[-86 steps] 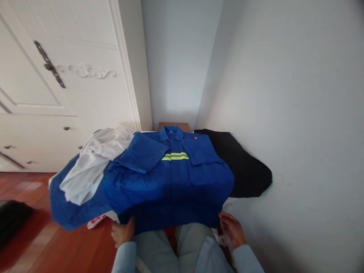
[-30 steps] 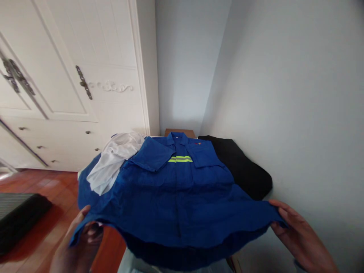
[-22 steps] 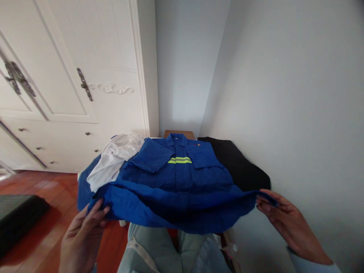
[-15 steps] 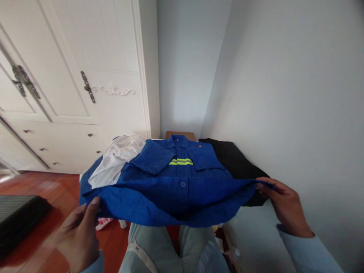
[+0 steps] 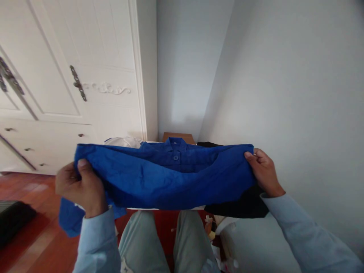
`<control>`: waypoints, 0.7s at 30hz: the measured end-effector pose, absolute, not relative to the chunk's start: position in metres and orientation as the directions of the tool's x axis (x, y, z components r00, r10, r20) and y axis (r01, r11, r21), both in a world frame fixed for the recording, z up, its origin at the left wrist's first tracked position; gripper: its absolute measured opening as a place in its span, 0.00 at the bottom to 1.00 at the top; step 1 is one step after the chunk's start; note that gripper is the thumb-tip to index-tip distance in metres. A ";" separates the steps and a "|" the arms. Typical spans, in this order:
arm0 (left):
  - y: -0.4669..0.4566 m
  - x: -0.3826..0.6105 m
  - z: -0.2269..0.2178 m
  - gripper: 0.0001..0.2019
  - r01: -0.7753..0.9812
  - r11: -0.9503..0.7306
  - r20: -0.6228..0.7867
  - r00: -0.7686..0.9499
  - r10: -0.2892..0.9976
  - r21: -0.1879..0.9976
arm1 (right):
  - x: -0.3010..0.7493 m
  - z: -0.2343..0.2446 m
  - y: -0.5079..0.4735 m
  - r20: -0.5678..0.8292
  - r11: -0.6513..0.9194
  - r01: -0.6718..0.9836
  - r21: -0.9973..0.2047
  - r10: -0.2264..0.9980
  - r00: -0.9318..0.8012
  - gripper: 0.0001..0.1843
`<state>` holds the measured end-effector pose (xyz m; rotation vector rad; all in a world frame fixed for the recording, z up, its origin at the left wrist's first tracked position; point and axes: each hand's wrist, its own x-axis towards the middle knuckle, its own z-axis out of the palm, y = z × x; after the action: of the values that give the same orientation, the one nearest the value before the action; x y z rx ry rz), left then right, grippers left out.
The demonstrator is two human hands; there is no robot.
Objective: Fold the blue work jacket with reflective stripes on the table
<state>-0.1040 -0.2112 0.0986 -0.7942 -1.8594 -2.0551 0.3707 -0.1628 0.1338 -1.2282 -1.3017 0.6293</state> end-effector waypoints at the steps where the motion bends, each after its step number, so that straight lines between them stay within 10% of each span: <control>1: -0.202 -0.105 0.103 0.13 0.541 -0.112 0.551 -0.804 0.223 0.834 | 0.370 0.136 -0.156 0.352 0.283 0.288 -0.915 0.908 0.227 0.26; 9: -0.151 -0.122 0.134 0.25 0.542 0.139 0.303 -0.644 0.702 0.829 | 0.380 0.143 -0.103 0.178 0.134 0.446 -0.885 0.982 0.059 0.30; 21: -0.085 -0.145 0.177 0.17 0.080 -0.286 0.281 -0.562 0.778 0.955 | 0.382 0.158 -0.012 0.190 0.180 0.161 -0.971 0.981 0.050 0.27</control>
<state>-0.1451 -0.0849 0.1770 -1.4897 -2.0434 -2.6281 0.3824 -0.0116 0.1575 -1.2103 -1.3553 0.9453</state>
